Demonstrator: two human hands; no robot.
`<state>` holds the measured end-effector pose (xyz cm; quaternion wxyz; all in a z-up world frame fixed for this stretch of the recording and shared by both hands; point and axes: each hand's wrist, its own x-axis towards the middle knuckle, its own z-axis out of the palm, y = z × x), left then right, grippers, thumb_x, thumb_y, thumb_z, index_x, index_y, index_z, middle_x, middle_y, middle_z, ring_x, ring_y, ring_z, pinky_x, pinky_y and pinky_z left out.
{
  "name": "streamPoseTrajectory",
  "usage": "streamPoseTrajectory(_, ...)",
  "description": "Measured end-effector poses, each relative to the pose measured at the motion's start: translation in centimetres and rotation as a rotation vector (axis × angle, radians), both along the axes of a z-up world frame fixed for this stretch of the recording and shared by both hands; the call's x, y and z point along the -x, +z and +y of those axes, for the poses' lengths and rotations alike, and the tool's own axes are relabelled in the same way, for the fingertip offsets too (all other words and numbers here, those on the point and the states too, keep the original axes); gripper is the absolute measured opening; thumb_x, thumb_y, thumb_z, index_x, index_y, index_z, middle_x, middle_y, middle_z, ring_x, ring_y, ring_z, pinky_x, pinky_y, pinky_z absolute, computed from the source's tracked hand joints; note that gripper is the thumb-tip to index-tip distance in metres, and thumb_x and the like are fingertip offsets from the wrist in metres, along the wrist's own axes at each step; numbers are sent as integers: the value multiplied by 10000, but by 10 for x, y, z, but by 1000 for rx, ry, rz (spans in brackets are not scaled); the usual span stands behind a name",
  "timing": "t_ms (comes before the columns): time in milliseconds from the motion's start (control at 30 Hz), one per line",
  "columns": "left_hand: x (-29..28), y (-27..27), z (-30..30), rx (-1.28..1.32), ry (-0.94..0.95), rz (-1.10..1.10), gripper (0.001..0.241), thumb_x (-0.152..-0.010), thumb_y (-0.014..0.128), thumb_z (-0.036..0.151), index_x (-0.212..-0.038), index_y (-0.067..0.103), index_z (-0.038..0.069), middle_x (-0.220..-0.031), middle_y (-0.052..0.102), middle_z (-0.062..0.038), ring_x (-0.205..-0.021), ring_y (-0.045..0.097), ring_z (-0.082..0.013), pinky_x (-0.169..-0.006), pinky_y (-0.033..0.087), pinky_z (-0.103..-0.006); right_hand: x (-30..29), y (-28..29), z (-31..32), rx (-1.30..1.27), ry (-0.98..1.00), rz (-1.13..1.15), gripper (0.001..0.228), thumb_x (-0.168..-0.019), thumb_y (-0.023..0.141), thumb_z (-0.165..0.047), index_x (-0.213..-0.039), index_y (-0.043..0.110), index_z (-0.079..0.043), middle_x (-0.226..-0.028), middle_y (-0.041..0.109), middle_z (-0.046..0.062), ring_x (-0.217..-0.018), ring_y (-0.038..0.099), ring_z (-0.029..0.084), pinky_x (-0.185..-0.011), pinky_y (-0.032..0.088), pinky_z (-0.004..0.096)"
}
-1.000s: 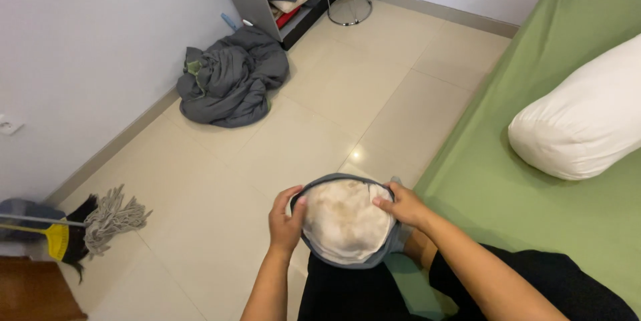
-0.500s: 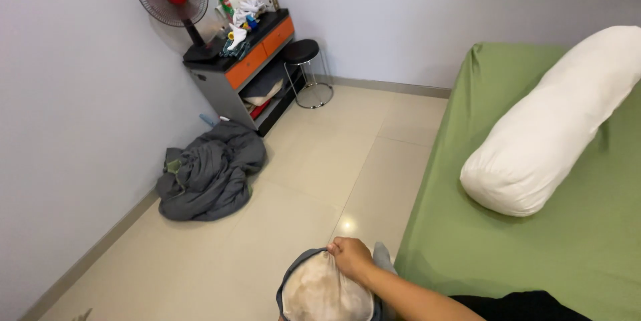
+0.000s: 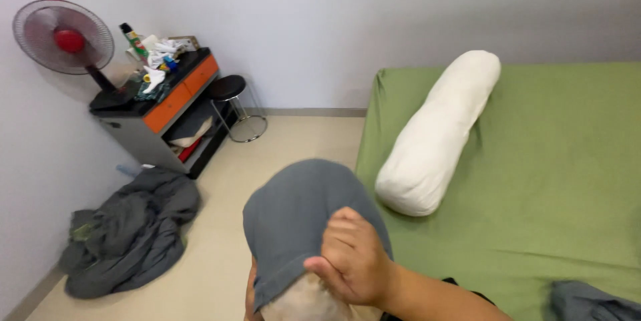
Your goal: The person sits on the floor and puts a gray pillowcase onto a long white pillow. They pull the fabric over the pillow, smooth it out, and tuck the edges to fit the cover properly.
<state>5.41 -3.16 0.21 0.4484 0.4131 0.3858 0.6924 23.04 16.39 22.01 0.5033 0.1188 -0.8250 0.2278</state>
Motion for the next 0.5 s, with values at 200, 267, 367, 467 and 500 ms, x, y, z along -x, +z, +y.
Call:
streamPoseTrajectory(200, -14, 51, 212, -210, -265, -61, 829, -658, 456, 16, -1465, 497, -173, -1418, 522, -446, -1308, 621, -477, -1141, 512, -538, -148, -102, 82, -387, -275, 253, 349, -855, 717, -200, -646, 447, -130, -649, 542, 10, -617, 589, 174, -754, 519, 377)
streamPoseTrajectory(267, -41, 83, 252, -249, -330, -85, 832, -650, 459, -6, -1461, 502, -186, -1414, 524, -459, -1305, 626, -483, -1144, 514, -539, -192, -134, 98, -413, -435, 205, 292, -827, 683, -131, -637, 464, -163, -648, 584, -29, -631, 635, 124, -784, 537, 359)
streamPoseTrajectory(367, -102, 135, 306, -343, -320, 239, 720, -613, 470, -19, -1311, 579, -155, -1656, 354, -227, -1551, 325, -319, -1215, 269, -387, -225, -114, 122, -456, -588, 196, 300, -795, 718, -211, -626, 474, -163, -636, 571, -27, -605, 612, 132, -733, 511, 345)
streamPoseTrajectory(467, -140, 98, 360, -82, -314, 110, 985, -621, 460, -22, -1592, 322, 66, -1648, 371, -144, -1538, 323, -281, -1223, 242, -351, -238, -108, 153, -519, -708, 110, 366, -756, 784, -228, -619, 458, -131, -624, 506, 23, -583, 547, 222, -691, 470, 391)
streamPoseTrajectory(500, -150, 75, 375, -50, -292, 241, 902, -734, 468, -4, -1622, 339, 89, -1688, 332, -128, -1562, 279, -246, -1230, 216, -345, -243, -121, 167, -438, -808, 52, 394, -740, 809, -165, -598, 446, -111, -598, 481, 45, -560, 513, 261, -648, 449, 406)
